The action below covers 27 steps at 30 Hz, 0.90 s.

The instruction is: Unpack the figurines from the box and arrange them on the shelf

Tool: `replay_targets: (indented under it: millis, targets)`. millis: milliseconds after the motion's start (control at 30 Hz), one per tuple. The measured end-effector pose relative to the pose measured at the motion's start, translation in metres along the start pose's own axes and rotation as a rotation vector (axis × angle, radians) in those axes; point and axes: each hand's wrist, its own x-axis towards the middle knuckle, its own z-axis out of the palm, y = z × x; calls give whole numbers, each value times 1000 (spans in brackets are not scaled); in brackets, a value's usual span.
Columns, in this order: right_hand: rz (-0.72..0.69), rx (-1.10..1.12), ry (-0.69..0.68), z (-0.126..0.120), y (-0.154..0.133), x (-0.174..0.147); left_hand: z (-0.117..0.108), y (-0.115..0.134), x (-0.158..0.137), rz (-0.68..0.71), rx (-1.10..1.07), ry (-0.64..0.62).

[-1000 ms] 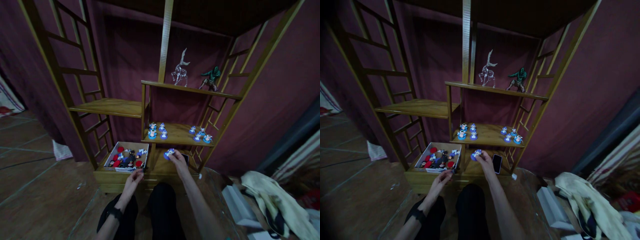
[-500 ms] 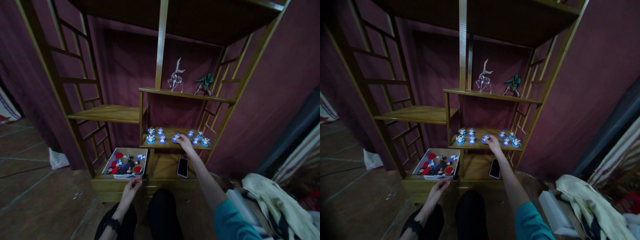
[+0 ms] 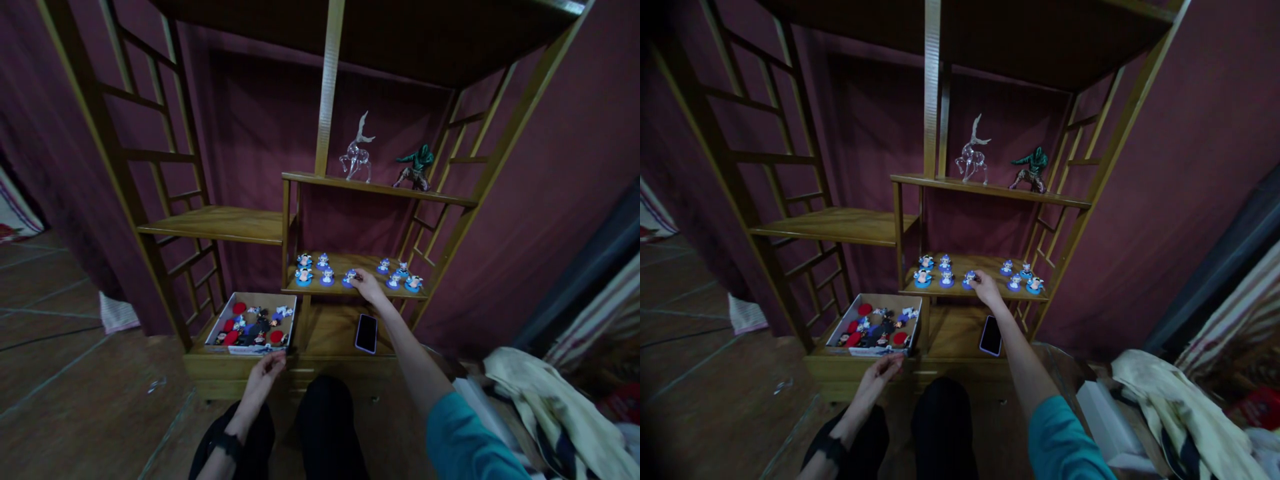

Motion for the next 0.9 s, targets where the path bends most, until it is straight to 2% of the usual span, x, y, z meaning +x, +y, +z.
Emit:
replay_targets:
  millis: [167,367,467,633,900]
  targets:
    - [-27,-64,13,2,1,2,-2,-4,3,19,19,-15]
    - [-85,-342,4,2,1,-1,-1,-5,1,20,-10,-11]
    - [-110,-412,-17,0,1,-1,-1,-1,-1,27,-13,-8]
    - [-142,-380,-36,-1,4,1,-1,3,-1,3,-15,1]
    - [-108,-290,-41,-1,7,1,0,6,-3,23,-9,7]
